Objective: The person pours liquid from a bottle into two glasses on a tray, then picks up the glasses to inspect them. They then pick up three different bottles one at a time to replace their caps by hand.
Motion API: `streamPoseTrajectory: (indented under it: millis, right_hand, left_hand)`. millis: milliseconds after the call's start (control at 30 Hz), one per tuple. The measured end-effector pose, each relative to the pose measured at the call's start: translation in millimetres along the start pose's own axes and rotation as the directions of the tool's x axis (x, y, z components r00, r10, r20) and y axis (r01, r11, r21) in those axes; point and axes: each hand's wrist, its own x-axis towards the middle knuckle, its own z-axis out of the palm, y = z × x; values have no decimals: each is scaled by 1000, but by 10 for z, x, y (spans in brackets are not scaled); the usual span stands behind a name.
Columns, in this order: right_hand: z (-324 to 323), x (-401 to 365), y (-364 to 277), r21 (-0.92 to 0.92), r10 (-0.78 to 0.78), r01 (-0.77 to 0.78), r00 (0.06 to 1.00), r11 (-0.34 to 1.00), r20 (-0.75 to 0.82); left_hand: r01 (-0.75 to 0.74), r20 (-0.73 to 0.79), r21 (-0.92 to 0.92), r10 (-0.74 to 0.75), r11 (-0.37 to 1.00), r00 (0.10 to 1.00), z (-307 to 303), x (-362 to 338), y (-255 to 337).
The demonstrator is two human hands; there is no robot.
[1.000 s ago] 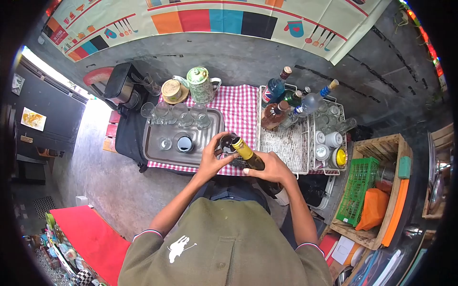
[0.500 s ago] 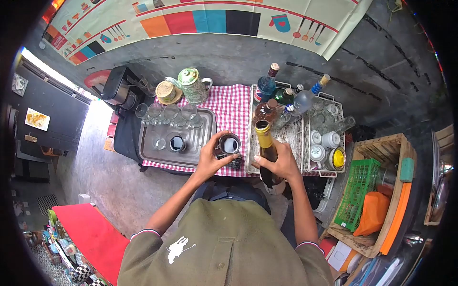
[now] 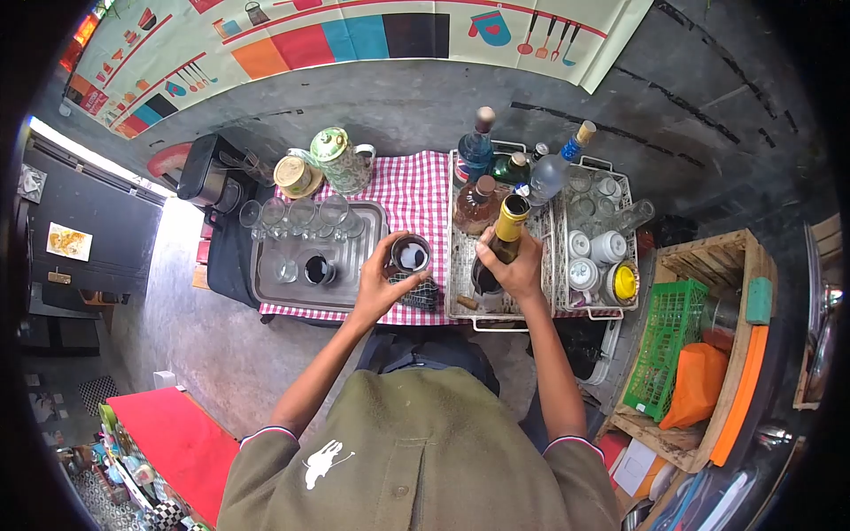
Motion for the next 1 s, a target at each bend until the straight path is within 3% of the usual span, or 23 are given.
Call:
streamPoseTrajectory:
  millis: [33,167,300,667,1000]
  right_hand:
    - [-27,-6,45,-26,68,-66,995,997,79]
    - [138,-13,361,62,-22,25,999,998,-50]
    - [238,-25,564,152,-5,18,996,988,-86]
    - [360,-58,961,98,5,-3,1000,995,-23]
    - [349,-118,847,87,19,-20,1000,996,6]
  left_hand:
    - [6,2,11,-6,1000,1000,-2,5,-13]
    - [17,-13,20,-17,1000,1000,6,20,-85]
    - [-10,-24,35,10,999,1000,21,30,-176]
    - [27,-37,6,-27,1000,999,105,30,-247]
    - [31,-46,15,-30,999,998,129,53,-244]
